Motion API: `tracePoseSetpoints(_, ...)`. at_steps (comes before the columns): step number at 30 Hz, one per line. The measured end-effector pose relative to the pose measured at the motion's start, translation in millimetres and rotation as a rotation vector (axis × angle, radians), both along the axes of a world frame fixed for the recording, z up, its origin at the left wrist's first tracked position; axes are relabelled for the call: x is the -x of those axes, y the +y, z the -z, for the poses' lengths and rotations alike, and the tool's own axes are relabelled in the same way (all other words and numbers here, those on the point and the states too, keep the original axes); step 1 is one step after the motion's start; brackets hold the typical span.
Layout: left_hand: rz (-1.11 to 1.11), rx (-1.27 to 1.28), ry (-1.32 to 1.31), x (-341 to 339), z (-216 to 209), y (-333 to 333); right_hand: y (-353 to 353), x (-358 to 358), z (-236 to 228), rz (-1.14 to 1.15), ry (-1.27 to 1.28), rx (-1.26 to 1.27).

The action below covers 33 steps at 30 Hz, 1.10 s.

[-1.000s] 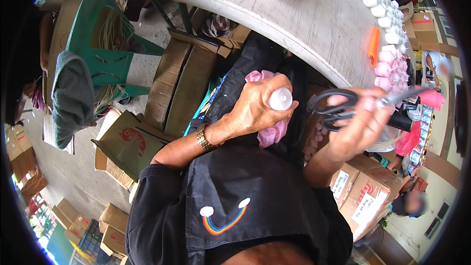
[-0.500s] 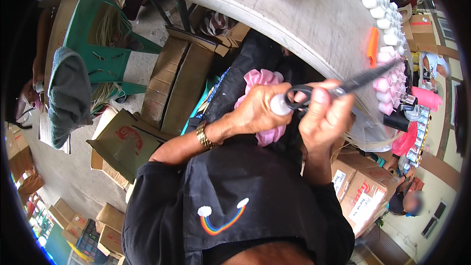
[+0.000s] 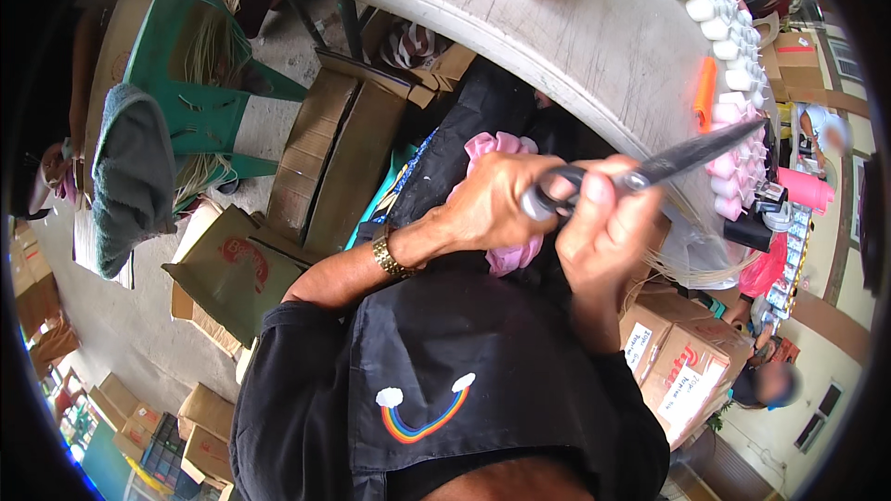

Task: The person repeatedly picks up small white cylindrical objects and pink fabric pieces, ties them together with string, and trims the excess string with scissors. The person places the finished items on a table alongside other similar items.

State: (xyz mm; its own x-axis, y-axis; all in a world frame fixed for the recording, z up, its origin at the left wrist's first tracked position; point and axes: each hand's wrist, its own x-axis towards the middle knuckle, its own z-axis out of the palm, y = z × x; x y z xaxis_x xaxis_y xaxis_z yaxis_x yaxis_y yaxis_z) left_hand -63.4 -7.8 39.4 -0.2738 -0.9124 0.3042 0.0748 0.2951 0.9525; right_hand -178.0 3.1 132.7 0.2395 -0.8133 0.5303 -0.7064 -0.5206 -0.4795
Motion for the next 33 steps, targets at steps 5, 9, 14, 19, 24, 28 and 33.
tracePoseSetpoints(5, 0.03, -0.058, 0.003, -3.3, 1.4, -2.6, -4.4, -1.4, -21.7, 0.032, -0.298, 0.212)
tracePoseSetpoints(9, 0.034, -0.065, -0.081, -6.0, 3.0, -3.0, 1.3, -0.8, -13.0, -0.034, 0.144, 0.017)
tracePoseSetpoints(14, 0.027, 0.035, -0.101, -19.3, -2.4, -2.1, 8.2, 17.6, 22.4, 0.136, -0.503, -0.237)
tracePoseSetpoints(19, 0.047, -0.194, -0.101, -65.0, 16.5, 5.7, 22.1, 33.1, 39.5, 0.004, -0.631, -0.732)
tracePoseSetpoints(24, -0.058, -0.213, -0.322, -94.0, 54.7, 32.7, 27.0, 35.2, 77.5, -0.186, -0.565, -1.156)
tracePoseSetpoints(28, -0.099, -0.225, -0.459, -108.1, 67.1, 53.2, 27.4, 50.8, 83.7, -0.278, -0.638, -1.276)
tracePoseSetpoints(33, -0.021, -0.322, -0.625, -123.1, 60.3, 56.8, 40.7, 62.3, 61.7, -0.647, -0.897, -1.512)
